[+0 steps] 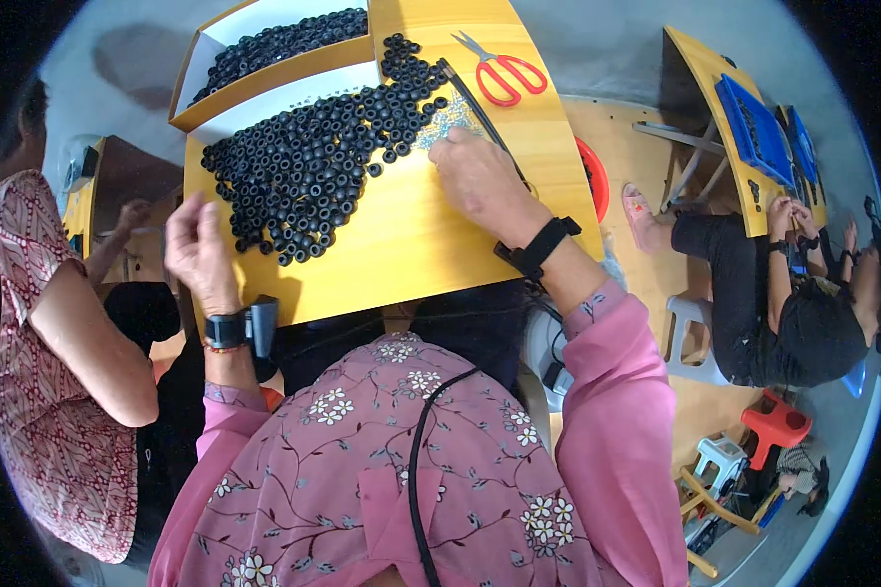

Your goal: Manually assembling small black rubber or plastic rings into components.

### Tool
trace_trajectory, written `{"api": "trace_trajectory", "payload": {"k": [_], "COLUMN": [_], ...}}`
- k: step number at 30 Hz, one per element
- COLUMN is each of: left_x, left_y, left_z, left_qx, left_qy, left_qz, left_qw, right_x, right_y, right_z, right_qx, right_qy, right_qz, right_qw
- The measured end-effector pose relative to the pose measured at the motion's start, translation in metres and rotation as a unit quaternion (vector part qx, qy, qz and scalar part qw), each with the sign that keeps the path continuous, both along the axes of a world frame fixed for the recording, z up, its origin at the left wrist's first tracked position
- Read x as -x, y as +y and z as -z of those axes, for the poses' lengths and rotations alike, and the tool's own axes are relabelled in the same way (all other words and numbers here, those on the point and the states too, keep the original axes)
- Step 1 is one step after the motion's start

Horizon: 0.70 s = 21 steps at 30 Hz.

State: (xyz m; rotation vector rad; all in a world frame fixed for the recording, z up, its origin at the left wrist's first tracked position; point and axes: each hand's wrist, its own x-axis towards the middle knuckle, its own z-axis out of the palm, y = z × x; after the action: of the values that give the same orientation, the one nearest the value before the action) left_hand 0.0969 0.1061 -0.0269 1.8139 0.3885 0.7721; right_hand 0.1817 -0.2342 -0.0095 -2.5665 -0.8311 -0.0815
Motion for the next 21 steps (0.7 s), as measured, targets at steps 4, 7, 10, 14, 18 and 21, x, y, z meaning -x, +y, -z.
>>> {"api": "trace_trajectory", "payload": {"k": [4, 7, 10, 14, 18, 21], "left_x": [-0.012, -0.024, -0.031, -0.035, -0.04, -0.041], "left_y": [-0.062, -0.095, -0.111, -0.127, -0.135, -0.139], "left_z": [-0.029, -0.04, -0.045, -0.045, -0.046, -0.051], "left_qx": [-0.205, -0.297, -0.351, -0.412, -0.45, -0.455], "left_qy": [0.012, 0.028, 0.069, 0.075, 0.08, 0.079], "left_qz": [0.158, 0.228, 0.252, 0.262, 0.254, 0.254], "left_qw": [0.966, 0.927, 0.899, 0.869, 0.853, 0.85], "right_x": [-0.003, 0.005, 0.018, 0.048, 0.073, 0.08], "right_y": [-0.002, 0.001, -0.002, -0.009, -0.012, -0.015], "right_z": [-0.002, -0.023, -0.038, -0.043, -0.039, -0.039], "right_qx": [0.015, -0.086, -0.217, -0.295, -0.362, -0.378], "right_qy": [-0.004, 0.003, 0.035, 0.14, 0.243, 0.268], "right_qz": [-0.009, -0.021, 0.001, 0.051, 0.07, 0.068], "right_qw": [1.0, 0.996, 0.975, 0.944, 0.897, 0.884]}}
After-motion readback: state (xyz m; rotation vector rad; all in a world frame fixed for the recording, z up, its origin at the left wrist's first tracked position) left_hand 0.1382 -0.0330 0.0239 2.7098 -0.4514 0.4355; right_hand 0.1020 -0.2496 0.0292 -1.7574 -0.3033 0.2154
